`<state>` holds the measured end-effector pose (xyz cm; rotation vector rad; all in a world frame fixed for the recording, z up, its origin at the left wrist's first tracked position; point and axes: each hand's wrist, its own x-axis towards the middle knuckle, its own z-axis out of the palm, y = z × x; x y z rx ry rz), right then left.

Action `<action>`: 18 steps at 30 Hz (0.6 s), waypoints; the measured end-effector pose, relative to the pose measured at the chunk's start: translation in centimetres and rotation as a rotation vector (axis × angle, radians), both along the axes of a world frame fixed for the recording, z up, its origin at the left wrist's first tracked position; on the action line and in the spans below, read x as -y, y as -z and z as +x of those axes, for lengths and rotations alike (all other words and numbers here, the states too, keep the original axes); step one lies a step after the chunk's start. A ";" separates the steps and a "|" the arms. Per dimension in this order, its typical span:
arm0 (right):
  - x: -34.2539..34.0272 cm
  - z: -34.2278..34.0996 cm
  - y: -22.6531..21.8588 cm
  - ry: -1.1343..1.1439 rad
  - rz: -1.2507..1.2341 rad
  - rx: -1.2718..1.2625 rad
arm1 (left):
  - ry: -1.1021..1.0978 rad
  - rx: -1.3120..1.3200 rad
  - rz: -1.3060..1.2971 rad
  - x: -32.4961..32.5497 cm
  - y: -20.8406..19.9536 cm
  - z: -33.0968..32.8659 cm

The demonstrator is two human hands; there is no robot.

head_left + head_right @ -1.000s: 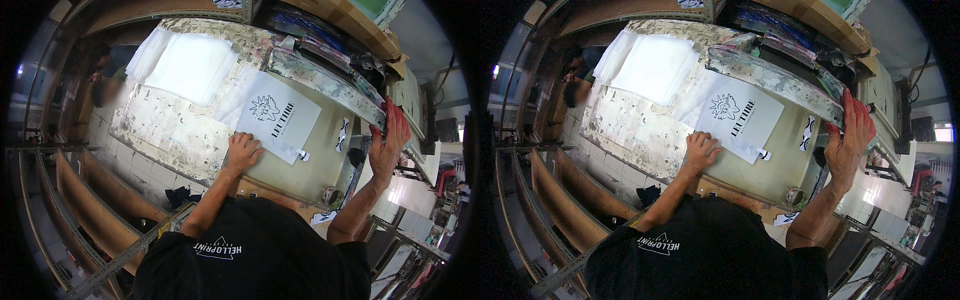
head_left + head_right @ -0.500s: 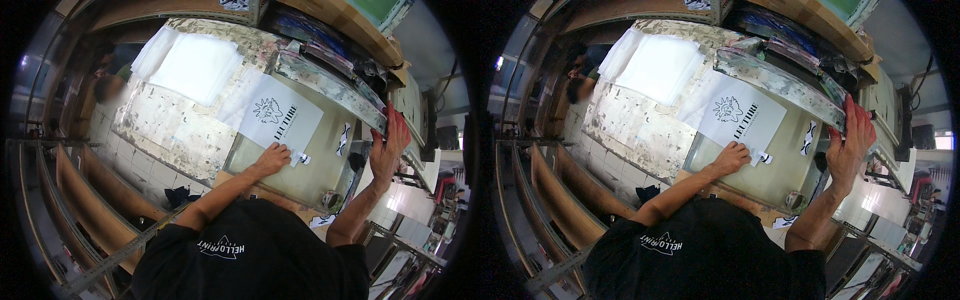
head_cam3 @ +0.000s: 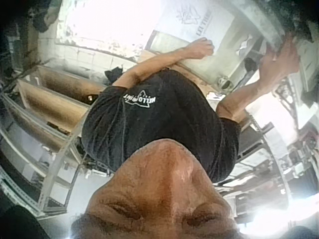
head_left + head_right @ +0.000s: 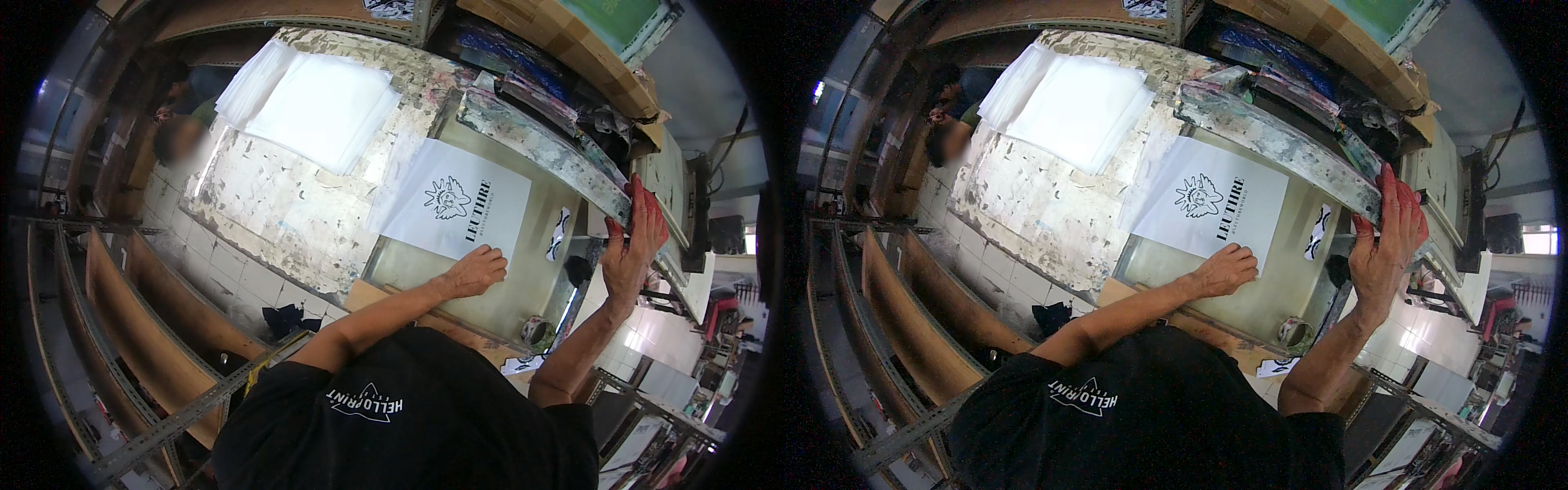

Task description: The person prepares a screen printing station by retrieving a squeegee and applying tape to a screen frame. They then place a white t-shirt under the screen, align it, and use the squeegee to pull ink across the screen, printing a design onto the shirt.

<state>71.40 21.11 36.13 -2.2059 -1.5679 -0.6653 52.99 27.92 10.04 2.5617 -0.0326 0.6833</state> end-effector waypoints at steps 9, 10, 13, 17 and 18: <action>0.2 0.1 0.2 -0.010 -0.013 -0.008 | -0.401 0.121 -0.093 -5.0 -1.5 -7.0; 0.2 0.0 0.2 -0.014 -0.001 -0.007 | -0.502 0.089 -0.081 -6.0 -1.1 -8.4; 0.2 0.0 0.2 -0.011 0.006 0.000 | -0.666 -0.011 -0.040 -8.8 -0.5 -12.1; -0.1 0.1 -0.1 -0.028 0.009 -0.021 | -0.709 -0.212 -0.065 -10.5 0.3 -15.0; -0.2 0.1 -0.2 -0.028 0.009 -0.017 | -0.703 -0.229 -0.089 -10.4 0.5 -15.2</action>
